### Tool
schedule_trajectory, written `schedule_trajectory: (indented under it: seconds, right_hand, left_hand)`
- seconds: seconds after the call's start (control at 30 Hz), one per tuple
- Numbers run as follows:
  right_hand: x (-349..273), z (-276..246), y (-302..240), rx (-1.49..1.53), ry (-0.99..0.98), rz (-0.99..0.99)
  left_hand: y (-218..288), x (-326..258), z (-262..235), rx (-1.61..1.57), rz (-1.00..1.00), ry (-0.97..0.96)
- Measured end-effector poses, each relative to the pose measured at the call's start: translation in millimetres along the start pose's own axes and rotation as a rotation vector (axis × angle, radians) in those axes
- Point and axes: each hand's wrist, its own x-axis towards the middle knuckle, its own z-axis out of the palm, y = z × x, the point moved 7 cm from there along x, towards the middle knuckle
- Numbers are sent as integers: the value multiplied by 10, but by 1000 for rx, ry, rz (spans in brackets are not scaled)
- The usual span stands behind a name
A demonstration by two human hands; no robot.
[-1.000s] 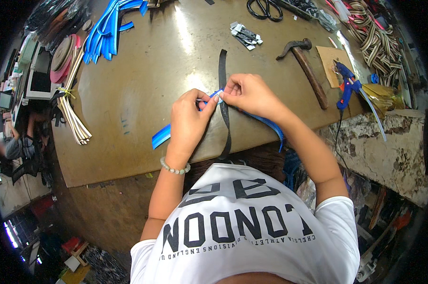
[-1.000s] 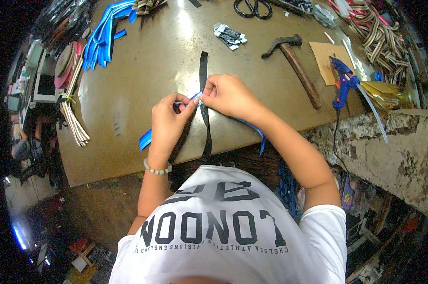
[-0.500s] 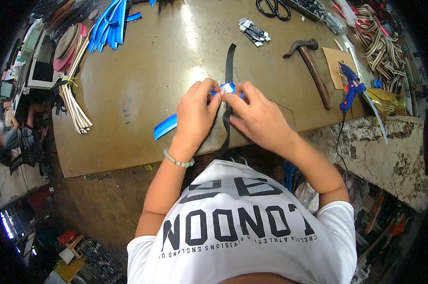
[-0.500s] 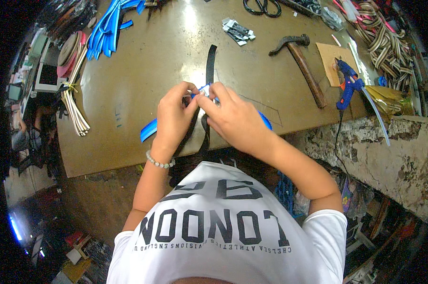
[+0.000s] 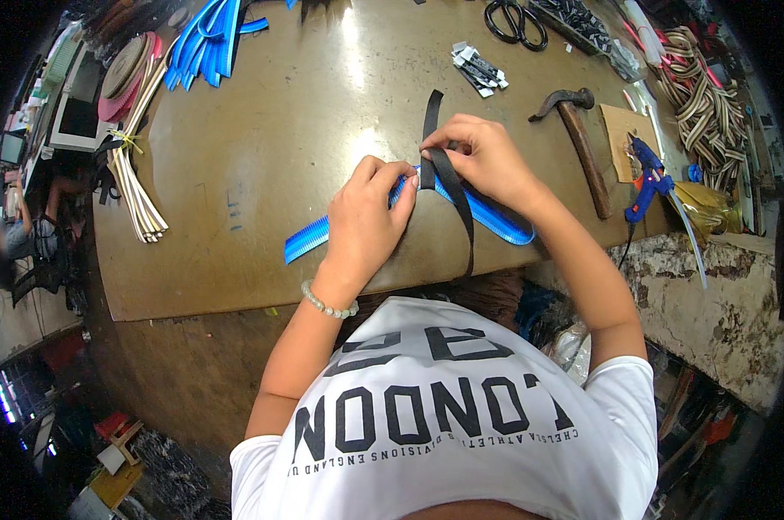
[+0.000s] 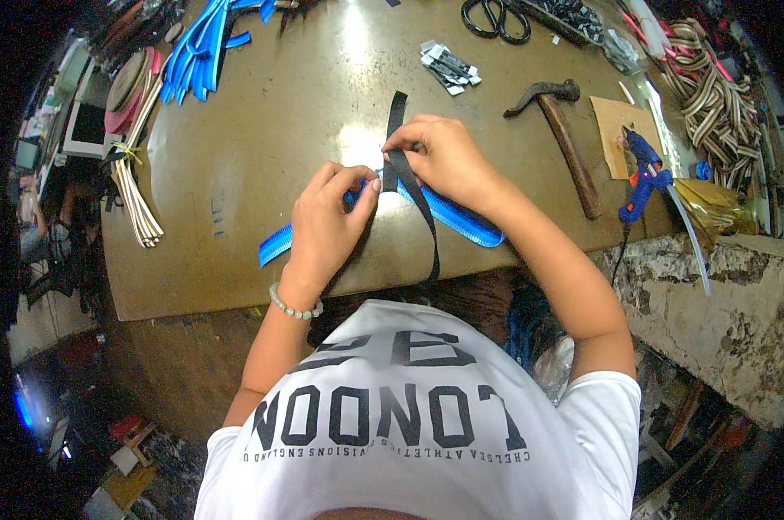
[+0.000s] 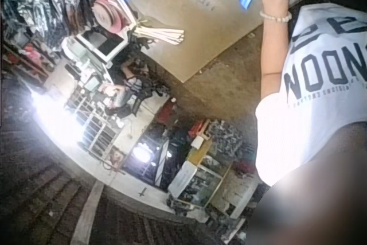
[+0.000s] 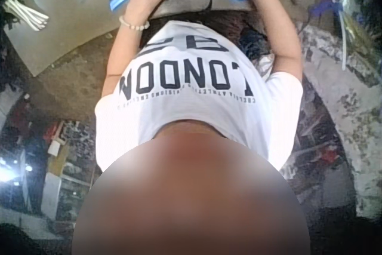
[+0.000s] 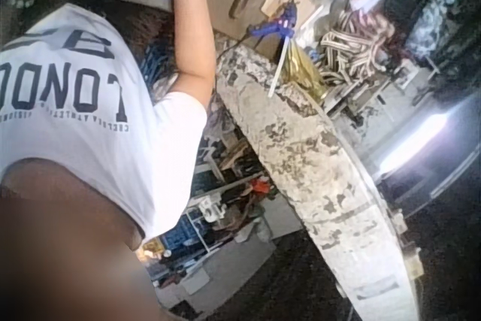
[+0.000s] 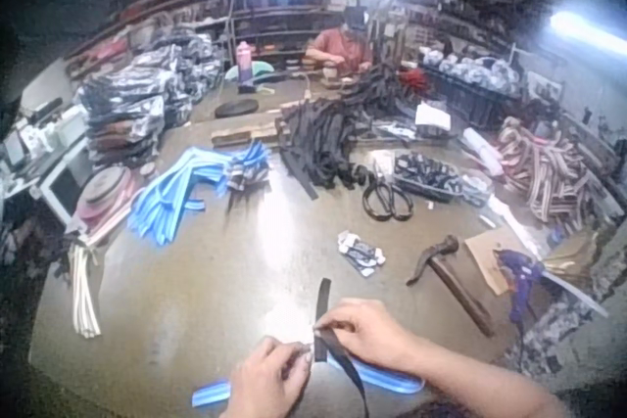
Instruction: The person cuts blue ribbons into short pieces using scissors, then uses a hot glue gun to attach the blue pieces to a black strap. They also use a hammer to tap small metal fasteners onto the joined sections.
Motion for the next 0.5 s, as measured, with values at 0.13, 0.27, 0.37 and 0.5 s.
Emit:
schedule_trajectory:
  seconds: [0.13,0.27,0.37,0.5]
  right_hand:
    - [-6,-7,-5,24,0,-11]
    - [189,-52,5,-128,-35,142]
    - [201,-425,-255,-494,447,-244]
    - [-496,-991,105,-846,806,-24]
  left_hand:
    - [58,-9,9,99,37,50]
    - [142,-34,60,215,91,37]
    - [213,-46,120,362,153,-14]
    - [213,-57,122,330,132,-12]
